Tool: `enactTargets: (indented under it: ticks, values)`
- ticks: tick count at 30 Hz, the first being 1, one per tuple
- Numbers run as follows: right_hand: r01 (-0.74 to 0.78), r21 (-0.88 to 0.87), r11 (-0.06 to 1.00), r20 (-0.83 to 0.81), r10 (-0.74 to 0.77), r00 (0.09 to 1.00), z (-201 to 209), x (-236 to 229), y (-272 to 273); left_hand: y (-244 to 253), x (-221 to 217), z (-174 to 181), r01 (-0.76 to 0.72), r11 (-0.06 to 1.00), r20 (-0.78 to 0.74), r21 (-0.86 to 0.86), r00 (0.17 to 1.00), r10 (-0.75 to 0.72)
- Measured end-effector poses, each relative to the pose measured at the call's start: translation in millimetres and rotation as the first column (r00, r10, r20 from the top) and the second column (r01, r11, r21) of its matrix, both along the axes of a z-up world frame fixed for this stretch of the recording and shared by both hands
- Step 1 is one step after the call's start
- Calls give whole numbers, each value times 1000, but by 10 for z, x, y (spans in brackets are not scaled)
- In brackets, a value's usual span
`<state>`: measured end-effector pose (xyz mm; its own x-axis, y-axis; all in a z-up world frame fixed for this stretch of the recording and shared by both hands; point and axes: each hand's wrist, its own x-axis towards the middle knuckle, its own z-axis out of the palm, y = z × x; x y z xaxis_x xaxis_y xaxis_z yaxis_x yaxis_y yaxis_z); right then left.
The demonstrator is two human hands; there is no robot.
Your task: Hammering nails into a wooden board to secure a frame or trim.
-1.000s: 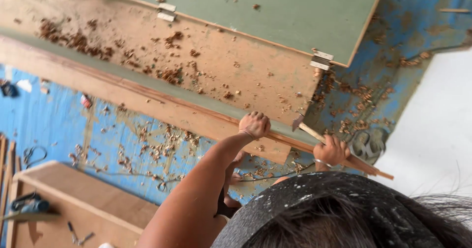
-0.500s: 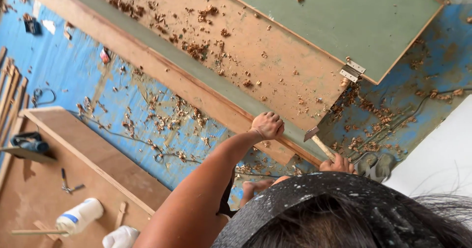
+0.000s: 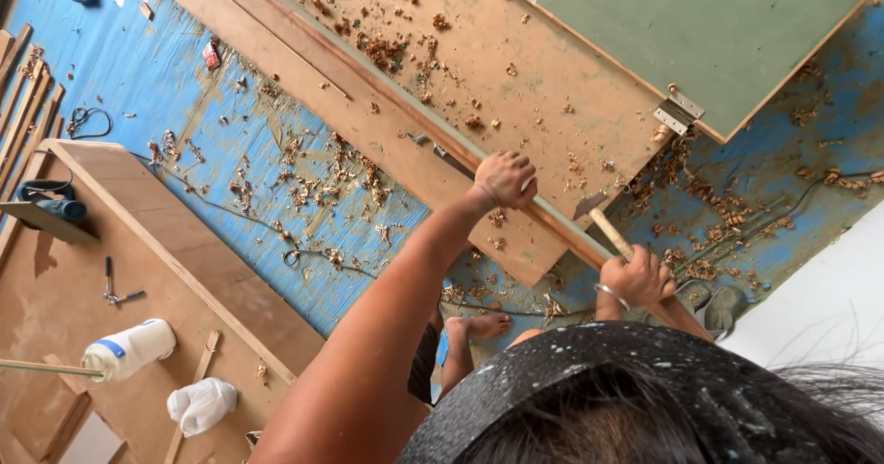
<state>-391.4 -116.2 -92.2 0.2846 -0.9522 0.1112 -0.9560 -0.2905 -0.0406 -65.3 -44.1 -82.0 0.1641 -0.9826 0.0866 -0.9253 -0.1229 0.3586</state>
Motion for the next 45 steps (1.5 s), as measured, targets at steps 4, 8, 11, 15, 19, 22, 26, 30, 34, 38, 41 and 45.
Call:
enactTargets:
  ticks: [4,8,11,15,19,22,26,30,34,38,41,45]
  values:
    - [-34,-63,997,182,45,982,-225,133,-126,-49,231,-151,4,999,-10,52,1000,-3]
    - [-89,1,996,359,83,929,-456,-160,-75,9,165,-681,167,980,123,110,976,-180]
    - [-51,-115,992,182,71,981,76,93,11,84,129,75,-8,988,-6,-153,1000,7]
    - [1,-99,995,118,10,993,310,196,67,82,186,100,45,975,19,-219,999,-42]
    - [-16,-121,993,146,34,989,312,217,32,56,201,109,42,968,27,-247,999,-36]
    - [-6,-115,993,144,23,989,304,266,23,53,238,129,35,971,30,-236,999,-29]
    - [0,-111,994,167,19,986,369,293,27,30,223,245,22,970,-10,-240,1000,-25]
    - [100,25,995,187,-103,977,210,245,38,29,298,358,-70,979,-234,-190,972,24]
    - [11,-67,998,238,5,971,604,304,136,94,323,584,-120,970,-407,-211,913,25]
    - [15,-8,1000,325,-12,946,927,203,197,150,286,610,-131,959,-440,-251,898,7]
    - [56,60,997,369,-75,926,1196,101,301,100,233,680,-191,957,-436,-218,896,80]
    - [34,65,997,360,-55,931,1311,-102,632,90,216,642,-167,973,-367,-159,925,99]
